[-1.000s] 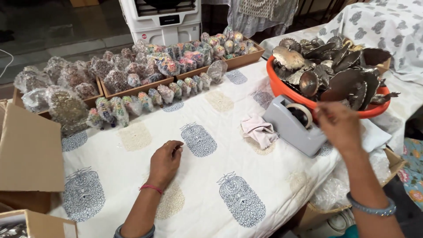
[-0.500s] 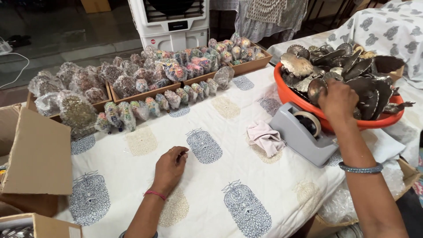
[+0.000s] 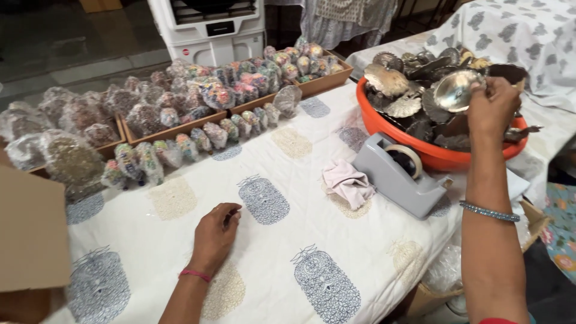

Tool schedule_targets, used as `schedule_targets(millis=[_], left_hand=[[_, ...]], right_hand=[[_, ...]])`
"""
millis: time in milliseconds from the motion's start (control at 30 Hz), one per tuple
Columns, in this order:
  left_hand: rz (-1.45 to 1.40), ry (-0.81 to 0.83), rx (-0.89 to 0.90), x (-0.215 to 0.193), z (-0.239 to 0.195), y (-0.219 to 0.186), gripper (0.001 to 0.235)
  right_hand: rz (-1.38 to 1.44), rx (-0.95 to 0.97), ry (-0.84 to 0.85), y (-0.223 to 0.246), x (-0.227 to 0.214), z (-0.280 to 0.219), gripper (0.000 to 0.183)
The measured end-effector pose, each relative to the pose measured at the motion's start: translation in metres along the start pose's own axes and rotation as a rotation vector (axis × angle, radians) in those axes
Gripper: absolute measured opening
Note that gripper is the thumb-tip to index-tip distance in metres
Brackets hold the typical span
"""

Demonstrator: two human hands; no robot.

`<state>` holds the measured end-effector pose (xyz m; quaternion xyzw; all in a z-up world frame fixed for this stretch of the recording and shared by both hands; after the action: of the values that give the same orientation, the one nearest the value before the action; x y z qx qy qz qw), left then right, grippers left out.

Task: Wrapping small figurines in plastic and cleaning them with a cloth.

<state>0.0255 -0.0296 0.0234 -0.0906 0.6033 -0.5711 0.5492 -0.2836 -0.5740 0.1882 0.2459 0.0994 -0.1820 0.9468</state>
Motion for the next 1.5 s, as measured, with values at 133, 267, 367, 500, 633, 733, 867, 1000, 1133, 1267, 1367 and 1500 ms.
schedule_targets(millis=[133,267,367,500,633,733,867,1000,1133,1267,1367,1500], left_hand=[[0.008,-0.006,-0.004,0.002,0.002,0.002,0.021],[0.044,0.008,-0.035,0.003,0.002,0.005,0.021],[0.059,0.007,-0.044,0.005,0.002,0.007,0.022],[0.056,0.001,-0.049,0.004,0.002,0.008,0.022],[0.055,0.027,-0.096,0.003,0.002,0.004,0.022],[0.064,0.028,-0.089,0.005,0.002,0.008,0.022],[0.034,-0.016,-0.005,0.005,0.002,0.008,0.021],[0.031,-0.026,0.01,0.004,0.002,0.01,0.02],[0.042,-0.025,0.002,0.005,0.003,0.008,0.02],[0.024,-0.033,0.016,0.004,0.002,0.009,0.02],[0.009,-0.024,0.013,0.001,0.001,0.006,0.02],[0.021,0.008,-0.039,0.002,0.001,0.003,0.021]], right_hand=[[0.417,0.22,0.004,-0.017,-0.023,0.016,0.013],[0.704,0.411,0.046,-0.021,-0.036,0.016,0.008],[0.606,0.315,0.08,-0.02,-0.037,0.008,0.009],[-0.065,-0.132,0.08,0.015,-0.035,-0.015,0.015],[-0.338,-0.345,0.131,0.081,-0.025,-0.052,0.012],[-0.454,-0.318,0.321,0.093,-0.006,-0.064,0.021],[-0.481,-0.296,0.377,0.094,0.003,-0.052,0.023],[-0.639,-0.138,0.358,0.058,0.0,-0.009,0.029],[-0.708,-0.187,0.412,0.026,0.036,0.026,0.025],[-0.878,-0.168,0.618,-0.021,0.081,0.032,0.038],[-0.921,-0.16,0.652,-0.065,0.112,0.038,0.041],[-1.056,-0.243,0.61,-0.107,0.126,0.044,0.029]])
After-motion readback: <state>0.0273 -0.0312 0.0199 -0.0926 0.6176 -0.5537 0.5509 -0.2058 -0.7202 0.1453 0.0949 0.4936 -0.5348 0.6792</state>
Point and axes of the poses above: each hand's wrist, its own z-axis towards the middle knuckle, its own x-axis out of the palm, y = z × x, the point moved 7 cm from there along z, towards the middle knuckle, and after that the axes turned 3 degrees about -y, right-handed, at the moved point
